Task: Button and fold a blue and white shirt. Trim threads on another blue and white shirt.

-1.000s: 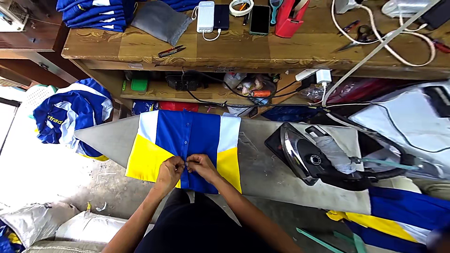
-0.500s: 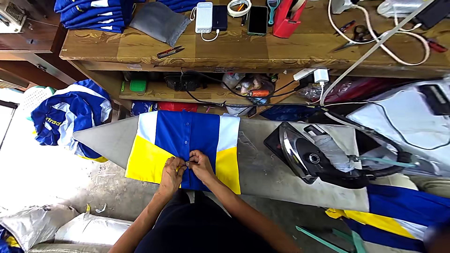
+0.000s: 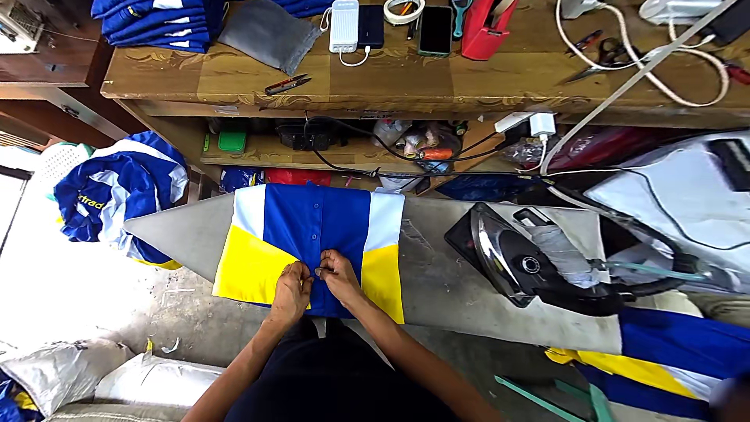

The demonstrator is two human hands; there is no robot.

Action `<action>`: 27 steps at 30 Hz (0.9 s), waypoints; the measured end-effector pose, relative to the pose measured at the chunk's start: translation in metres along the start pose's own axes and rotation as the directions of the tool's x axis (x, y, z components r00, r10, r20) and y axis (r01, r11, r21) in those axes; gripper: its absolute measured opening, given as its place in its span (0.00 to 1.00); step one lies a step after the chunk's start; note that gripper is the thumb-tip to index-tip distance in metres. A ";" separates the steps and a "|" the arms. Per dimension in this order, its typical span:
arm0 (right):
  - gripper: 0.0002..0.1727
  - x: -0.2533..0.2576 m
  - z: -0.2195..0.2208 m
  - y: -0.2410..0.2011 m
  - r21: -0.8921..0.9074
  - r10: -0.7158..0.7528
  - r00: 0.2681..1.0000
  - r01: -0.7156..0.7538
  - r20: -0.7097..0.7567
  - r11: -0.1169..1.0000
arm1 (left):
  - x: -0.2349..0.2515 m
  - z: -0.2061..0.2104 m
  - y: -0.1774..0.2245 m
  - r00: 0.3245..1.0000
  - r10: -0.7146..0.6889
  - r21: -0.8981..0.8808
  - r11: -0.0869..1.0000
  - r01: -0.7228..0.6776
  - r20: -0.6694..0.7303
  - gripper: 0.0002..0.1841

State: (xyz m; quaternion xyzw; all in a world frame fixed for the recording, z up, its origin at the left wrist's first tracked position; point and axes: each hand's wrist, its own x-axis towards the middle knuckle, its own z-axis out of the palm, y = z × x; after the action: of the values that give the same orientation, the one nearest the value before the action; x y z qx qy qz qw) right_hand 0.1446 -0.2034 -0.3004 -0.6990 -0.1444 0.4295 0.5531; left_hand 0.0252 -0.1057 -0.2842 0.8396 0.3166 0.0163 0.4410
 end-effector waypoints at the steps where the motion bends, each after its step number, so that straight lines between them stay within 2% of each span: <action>1: 0.14 0.000 -0.001 0.001 -0.012 -0.005 1.000 0.005 0.006 1.000 | 0.000 0.000 0.000 1.000 0.015 0.017 1.000 -0.015 0.001 0.08; 5: 0.14 0.000 -0.003 0.004 -0.061 -0.058 0.998 0.060 0.040 0.996 | 0.001 -0.003 -0.002 0.999 0.036 0.048 0.998 -0.038 0.041 0.08; 12: 0.14 -0.001 -0.010 0.007 0.124 -0.091 0.991 0.078 0.102 0.989 | 0.002 -0.002 -0.007 0.994 0.099 0.043 0.994 -0.101 0.051 0.08; 17: 0.13 -0.004 -0.007 0.007 0.024 -0.114 0.989 0.112 0.090 0.993 | 0.008 -0.017 -0.010 0.983 0.093 -0.067 0.994 -0.083 0.161 0.16; 21: 0.13 -0.004 -0.006 0.007 -0.015 -0.116 0.989 0.118 0.087 0.993 | 0.008 -0.015 -0.008 0.986 0.095 -0.065 0.994 -0.087 0.136 0.12; 25: 0.13 -0.004 -0.009 0.009 -0.022 -0.123 0.986 0.126 0.113 0.992 | 0.016 -0.025 -0.011 0.978 0.042 -0.164 0.986 -0.008 0.206 0.12; 27: 0.16 -0.007 -0.015 0.006 -0.127 -0.170 0.984 0.176 0.060 0.976 | 0.016 -0.029 -0.017 0.993 0.084 -0.131 0.989 -0.074 0.076 0.13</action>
State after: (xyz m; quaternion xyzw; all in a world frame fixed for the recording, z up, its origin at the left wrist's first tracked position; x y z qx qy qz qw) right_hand 0.1503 -0.2195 -0.3021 -0.7082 -0.2462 0.3861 0.5373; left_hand 0.0206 -0.0684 -0.2830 0.8216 0.2630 0.0196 0.5054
